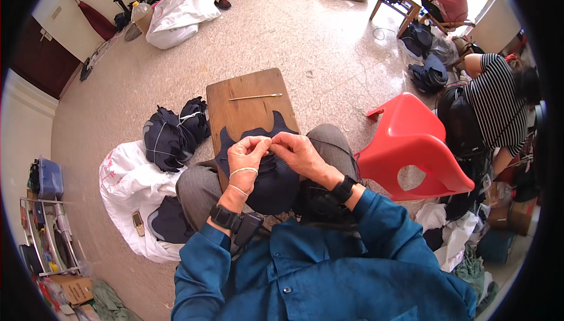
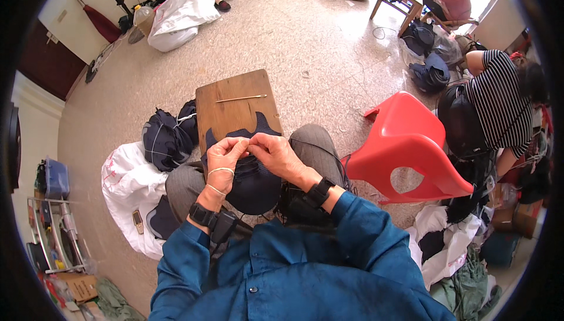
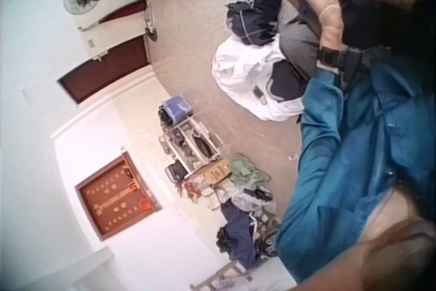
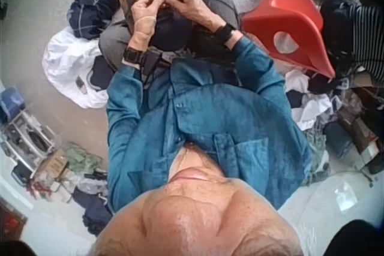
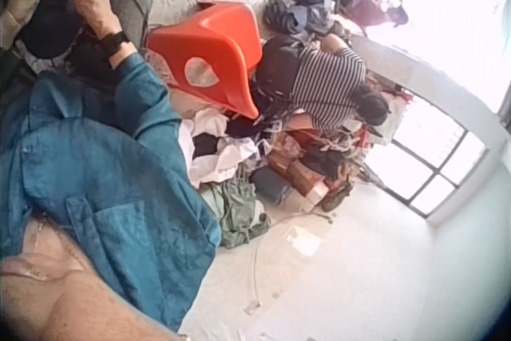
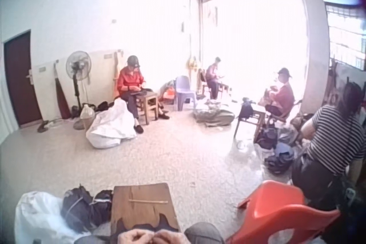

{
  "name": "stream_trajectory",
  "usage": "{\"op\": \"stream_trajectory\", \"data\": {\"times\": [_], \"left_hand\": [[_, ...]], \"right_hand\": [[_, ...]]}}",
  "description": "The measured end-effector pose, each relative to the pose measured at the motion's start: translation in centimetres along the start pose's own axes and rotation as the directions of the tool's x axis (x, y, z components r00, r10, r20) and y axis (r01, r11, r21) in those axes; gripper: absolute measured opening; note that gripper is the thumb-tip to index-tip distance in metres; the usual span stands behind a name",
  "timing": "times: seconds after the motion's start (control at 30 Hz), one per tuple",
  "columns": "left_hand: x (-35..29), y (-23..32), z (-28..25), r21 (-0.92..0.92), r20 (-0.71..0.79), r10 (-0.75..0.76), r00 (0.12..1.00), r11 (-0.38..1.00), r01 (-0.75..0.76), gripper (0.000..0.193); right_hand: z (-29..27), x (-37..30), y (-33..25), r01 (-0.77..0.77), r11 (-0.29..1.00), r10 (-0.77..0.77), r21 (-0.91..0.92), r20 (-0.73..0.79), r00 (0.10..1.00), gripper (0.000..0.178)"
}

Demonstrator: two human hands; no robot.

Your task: Threading a long black cord through the eyelets of a black shoe upper component while seated on the floor.

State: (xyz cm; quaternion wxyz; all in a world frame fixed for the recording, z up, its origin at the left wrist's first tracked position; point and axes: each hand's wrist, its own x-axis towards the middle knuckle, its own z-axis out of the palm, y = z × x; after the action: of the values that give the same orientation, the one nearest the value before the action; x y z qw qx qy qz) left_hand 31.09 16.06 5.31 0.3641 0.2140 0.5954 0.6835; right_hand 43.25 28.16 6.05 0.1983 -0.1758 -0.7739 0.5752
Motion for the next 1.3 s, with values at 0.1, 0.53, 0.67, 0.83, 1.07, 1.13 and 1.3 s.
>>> {"op": "stream_trajectory", "data": {"times": [0.1, 0.53, 0.67, 0.83, 1.07, 1.13, 1.3], "left_hand": [[0.0, 0.5, 0.1, 0.063, -0.048, 0.050, 0.998, 0.997, -0.047, 0.015], [-1.8, -2.7, -1.7, 0.770, 0.196, 0.512, 0.836, 0.448, -0.454, 0.016], [-1.5, -2.5, -1.7, 0.764, 0.171, 0.482, 0.859, 0.485, -0.424, 0.015], [-0.4, -2.2, -1.4, 0.816, 0.138, 0.406, 0.903, 0.471, -0.336, 0.021], [0.1, -2.1, -1.0, 0.834, 0.179, 0.371, 0.911, 0.433, -0.341, 0.025], [0.2, -2.3, -1.2, 0.823, 0.158, 0.374, 0.914, 0.462, -0.331, 0.027], [0.1, -2.1, -1.3, 0.815, 0.160, 0.367, 0.917, 0.475, -0.332, 0.029]], "right_hand": [[-0.8, 0.0, 0.2, 0.049, 0.987, -0.055, -0.152, -0.037, 0.998, 0.014], [-1.8, -0.5, 2.1, 0.150, 0.715, -0.035, -0.683, 0.178, 0.983, 0.016], [-2.1, -0.1, 2.0, 0.168, 0.714, 0.012, -0.680, 0.252, 0.968, 0.015], [-2.3, 0.7, 2.1, 0.130, 0.742, 0.062, -0.658, 0.260, 0.964, 0.017], [-3.1, 2.6, 2.4, 0.048, 0.787, 0.197, -0.615, 0.324, 0.925, 0.021], [-3.3, 2.8, 2.6, 0.051, 0.803, 0.193, -0.594, 0.341, 0.920, 0.021], [-3.6, 3.0, 2.4, 0.083, 0.819, 0.168, -0.567, 0.375, 0.912, 0.019]]}}
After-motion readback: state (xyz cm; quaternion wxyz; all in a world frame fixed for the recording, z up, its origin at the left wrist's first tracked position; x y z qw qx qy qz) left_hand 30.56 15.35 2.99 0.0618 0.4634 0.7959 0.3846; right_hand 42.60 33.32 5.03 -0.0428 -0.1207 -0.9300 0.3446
